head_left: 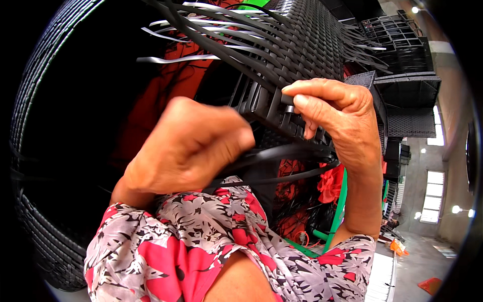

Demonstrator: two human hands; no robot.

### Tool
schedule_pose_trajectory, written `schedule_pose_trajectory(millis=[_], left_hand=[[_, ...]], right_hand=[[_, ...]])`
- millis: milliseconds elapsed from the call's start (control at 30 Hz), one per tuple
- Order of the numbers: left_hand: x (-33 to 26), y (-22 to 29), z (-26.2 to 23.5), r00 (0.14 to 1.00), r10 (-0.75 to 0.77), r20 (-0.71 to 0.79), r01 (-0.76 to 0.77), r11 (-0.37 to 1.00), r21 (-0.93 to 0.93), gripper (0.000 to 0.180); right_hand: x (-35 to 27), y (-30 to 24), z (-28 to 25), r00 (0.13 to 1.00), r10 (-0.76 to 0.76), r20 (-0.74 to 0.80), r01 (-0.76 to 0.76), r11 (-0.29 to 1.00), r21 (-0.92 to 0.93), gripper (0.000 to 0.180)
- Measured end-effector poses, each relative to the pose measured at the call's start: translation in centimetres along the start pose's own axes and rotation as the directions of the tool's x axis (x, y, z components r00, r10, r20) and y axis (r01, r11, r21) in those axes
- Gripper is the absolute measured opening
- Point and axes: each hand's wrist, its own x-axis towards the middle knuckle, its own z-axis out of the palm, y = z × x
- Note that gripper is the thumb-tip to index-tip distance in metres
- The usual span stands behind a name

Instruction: The person weaves black plastic strips into a wicker furniture frame by hand, pulling the strips through the mesh and tucking the ends into the structure.

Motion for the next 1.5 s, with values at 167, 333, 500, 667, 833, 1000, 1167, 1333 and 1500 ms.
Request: schedule_pose_trajectory(millis=[167,333,500,667,833,1000,1167,1333,1500], left_hand=[[0.4,-1.6,1.9,0.927,0.091,-0.364,0.002,0.969,0.247,0.029],[-0.2,-3.0,2.4,0.926,0.08,-0.369,0.003,0.976,0.218,0.035],[-0.9,-3.8,2.3,0.937,0.08,-0.339,-0.007,0.977,0.211,0.039],[-1.1,-5.0,2.7,0.925,0.148,-0.351,-0.062,0.968,0.245,0.041],[-0.4,-5.2,3.4,0.864,0.192,-0.465,-0.085,0.967,0.242,0.039],[0.6,-4.4,2.0,0.915,0.026,-0.403,-0.033,0.999,-0.011,0.033],[1.0,-2.7,0.5,0.943,-0.281,-0.176,0.212,0.92,-0.33,0.016],[1.8,-2.0,1.1,0.956,-0.208,-0.208,0.184,0.974,-0.131,0.021],[2.3,-1.9,0.7,0.974,-0.19,-0.121,0.179,0.979,-0.098,0.022]], right_hand=[[0.0,0.0,0.7,0.996,0.071,0.053,-0.065,0.993,-0.095,0.023],[0.2,0.3,1.8,0.996,0.083,0.022,-0.082,0.996,-0.046,0.018],[0.4,0.6,2.2,0.992,0.122,0.008,-0.121,0.989,-0.088,0.014],[1.1,0.4,2.7,0.992,0.12,0.043,-0.115,0.988,-0.104,0.01],[2.5,0.0,3.5,0.998,0.038,0.053,-0.025,0.976,-0.216,0.008],[2.0,0.1,4.6,0.91,-0.409,0.062,0.359,0.705,-0.611,0.012],[1.0,0.2,3.0,0.684,-0.725,0.083,0.539,0.426,-0.727,0.014],[-0.8,0.9,0.5,0.824,-0.547,-0.147,0.379,0.726,-0.574,0.015],[-1.2,2.4,0.4,0.791,-0.602,-0.112,0.471,0.716,-0.515,0.029]])
